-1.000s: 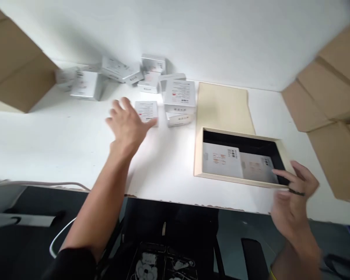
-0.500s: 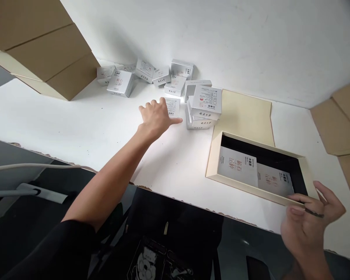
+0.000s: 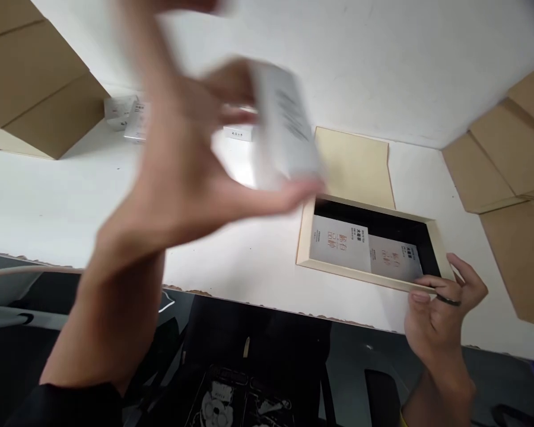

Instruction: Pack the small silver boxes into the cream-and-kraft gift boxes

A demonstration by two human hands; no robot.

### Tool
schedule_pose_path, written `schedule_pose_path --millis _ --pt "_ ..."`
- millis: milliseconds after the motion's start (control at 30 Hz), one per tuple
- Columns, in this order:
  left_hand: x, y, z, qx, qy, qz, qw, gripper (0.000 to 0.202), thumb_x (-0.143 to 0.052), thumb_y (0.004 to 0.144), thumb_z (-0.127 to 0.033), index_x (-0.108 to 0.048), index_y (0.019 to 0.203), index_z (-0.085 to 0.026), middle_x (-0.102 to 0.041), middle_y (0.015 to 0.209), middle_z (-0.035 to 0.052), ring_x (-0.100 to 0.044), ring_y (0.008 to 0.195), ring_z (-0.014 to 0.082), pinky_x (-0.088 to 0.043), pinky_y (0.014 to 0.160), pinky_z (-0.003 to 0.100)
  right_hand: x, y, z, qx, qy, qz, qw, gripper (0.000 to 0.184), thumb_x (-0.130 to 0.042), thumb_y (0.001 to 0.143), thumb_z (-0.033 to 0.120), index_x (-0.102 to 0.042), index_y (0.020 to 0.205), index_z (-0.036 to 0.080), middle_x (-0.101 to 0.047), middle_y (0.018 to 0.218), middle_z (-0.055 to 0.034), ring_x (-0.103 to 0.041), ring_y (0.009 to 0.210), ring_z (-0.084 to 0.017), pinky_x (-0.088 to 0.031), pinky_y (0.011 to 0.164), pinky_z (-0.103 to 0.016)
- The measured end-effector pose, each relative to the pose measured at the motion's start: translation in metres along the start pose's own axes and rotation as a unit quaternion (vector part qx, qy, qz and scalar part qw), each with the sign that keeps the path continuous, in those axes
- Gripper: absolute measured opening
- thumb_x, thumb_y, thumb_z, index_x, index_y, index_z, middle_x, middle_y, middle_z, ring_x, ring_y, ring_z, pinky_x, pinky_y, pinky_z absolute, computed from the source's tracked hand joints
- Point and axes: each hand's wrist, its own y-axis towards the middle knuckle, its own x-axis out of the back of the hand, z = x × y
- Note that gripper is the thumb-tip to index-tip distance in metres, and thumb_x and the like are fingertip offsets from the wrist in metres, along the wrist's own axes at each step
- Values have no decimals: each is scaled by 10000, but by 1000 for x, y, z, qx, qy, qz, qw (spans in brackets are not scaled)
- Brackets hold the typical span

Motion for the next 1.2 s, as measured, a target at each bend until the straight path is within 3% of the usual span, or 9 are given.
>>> schedule_pose_path --millis 67,133,200,333,467,700,800,933,1200 --pt "-17 15 -34 -85 -81 118 986 941 -652 874 -574 -74 1577 -335 -609 1395 42 -570 1286 317 -473 1002 468 -1 -1 1 -8 -4 -4 1000 297 -448 1048 510 -502 1027 219 -371 1489 -194 -339 1503 -355 -332 1151 -642" --pt "-36 30 -59 -136 -21 260 956 998 -826 787 -458 -221 1550 -237 -682 1295 100 -625 1192 334 -445 1063 492 -2 -3 0 -17 -7 -1 1000 325 -438 1047 539 -500 1050 219 -356 1505 -196 -341 1495 -356 -341 1137 -647" --pt "-50 39 -67 -149 28 336 930 932 -879 759 -422 -332 1476 -189 -714 1194 104 -645 1119 324 -431 1071 490 -2 -7 -2 -24 0 5 1000 337 -454 1042 551 -476 1110 222 -343 1514 -202 -326 1498 -348 -363 1121 -648" --pt "-56 35 -49 -114 12 314 942 594 -762 870 -450 -432 1318 -241 -718 1088 62 -648 1043 289 -469 955 410 -3 -12 0 -56 43 29 997 396 -491 1034 542 -391 1253 228 -280 1568 -219 -303 1513 -323 -389 1129 -652" --pt "-55 29 -35 -105 4 285 953 648 -797 809 -548 -463 1295 -283 -655 1308 73 -600 1196 323 -467 946 399 1 -10 5 -74 68 50 994 457 -457 1041 563 -323 1359 264 -218 1627 -196 -278 1532 -305 -401 1130 -644" --pt "-80 39 -61 -156 28 350 923 586 -760 862 -569 -533 1263 -208 -662 1303 104 -624 1183 323 -466 990 397 36 20 18 16 -11 9 1000 507 -484 1040 533 -397 1465 272 -315 1582 -165 -305 1516 -329 -326 1186 -635" --pt "-93 43 -68 -181 43 367 911 695 -730 872 -570 -466 1389 -187 -653 1321 132 -639 1147 331 -473 993 426 45 56 28 106 -11 141 984 471 -476 1043 531 -458 1462 317 -294 1635 -116 -300 1519 -337 -316 1193 -639" --pt "-100 46 -66 -182 57 382 904 671 -636 903 -538 -428 1448 -205 -668 1202 124 -658 999 321 -499 903 452 35 97 35 126 -45 337 932 582 -577 989 592 -468 1496 327 -243 1678 -112 -212 1557 -359 -330 1194 -654" --pt "-91 44 -62 -190 48 405 893 730 -601 923 -505 -357 1578 -294 -607 1220 138 -645 1023 329 -506 830 421 29 109 30 116 -107 429 890 535 -712 911 514 -598 1370 263 -539 1304 -116 -562 1125 -284 -549 950 -492"
